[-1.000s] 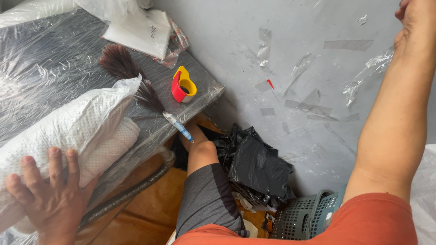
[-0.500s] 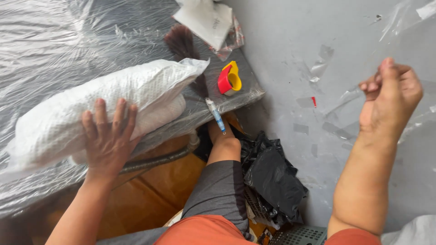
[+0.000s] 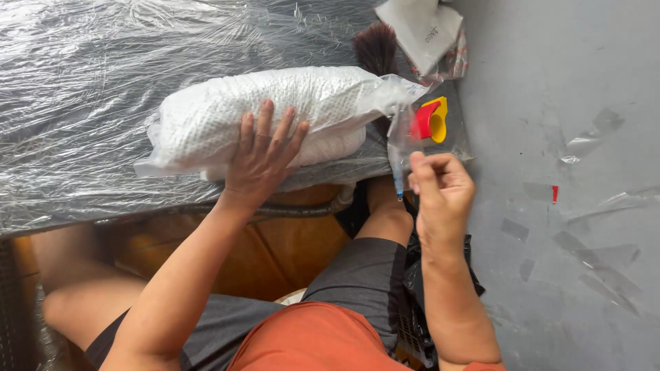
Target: The person uses a vacuum cleaner hose to remove air from a plastic bag containing a white pillow, then seals the bag by hand with tape and rolls it up.
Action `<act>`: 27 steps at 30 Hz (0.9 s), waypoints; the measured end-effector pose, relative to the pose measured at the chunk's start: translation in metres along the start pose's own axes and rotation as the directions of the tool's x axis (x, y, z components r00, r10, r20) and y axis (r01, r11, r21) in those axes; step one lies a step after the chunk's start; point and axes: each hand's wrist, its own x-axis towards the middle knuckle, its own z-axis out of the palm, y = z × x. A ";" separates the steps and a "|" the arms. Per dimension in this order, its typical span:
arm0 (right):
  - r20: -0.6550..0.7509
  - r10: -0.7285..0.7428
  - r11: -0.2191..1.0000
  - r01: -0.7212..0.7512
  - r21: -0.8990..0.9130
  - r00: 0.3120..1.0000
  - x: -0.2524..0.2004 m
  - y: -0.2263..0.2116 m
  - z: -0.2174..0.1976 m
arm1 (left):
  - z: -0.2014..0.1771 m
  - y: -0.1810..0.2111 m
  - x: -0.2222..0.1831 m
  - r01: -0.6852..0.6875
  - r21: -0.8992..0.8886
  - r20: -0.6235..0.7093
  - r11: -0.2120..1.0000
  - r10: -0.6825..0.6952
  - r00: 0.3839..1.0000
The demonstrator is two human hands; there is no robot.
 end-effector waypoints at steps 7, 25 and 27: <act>0.095 0.002 0.995 0.008 -0.102 0.995 -0.007 -0.013 0.050 | 0.003 0.000 0.000 0.003 0.000 -0.005 1.000 -0.003 1.000; 0.304 0.018 1.000 -0.020 0.006 0.953 0.013 -0.057 0.086 | 0.011 0.007 0.001 0.043 0.001 -0.114 0.999 -0.043 0.993; 0.309 -0.001 1.000 0.006 -0.015 0.951 0.011 -0.047 0.090 | 0.011 0.006 0.002 0.053 0.005 -0.129 0.999 -0.052 0.990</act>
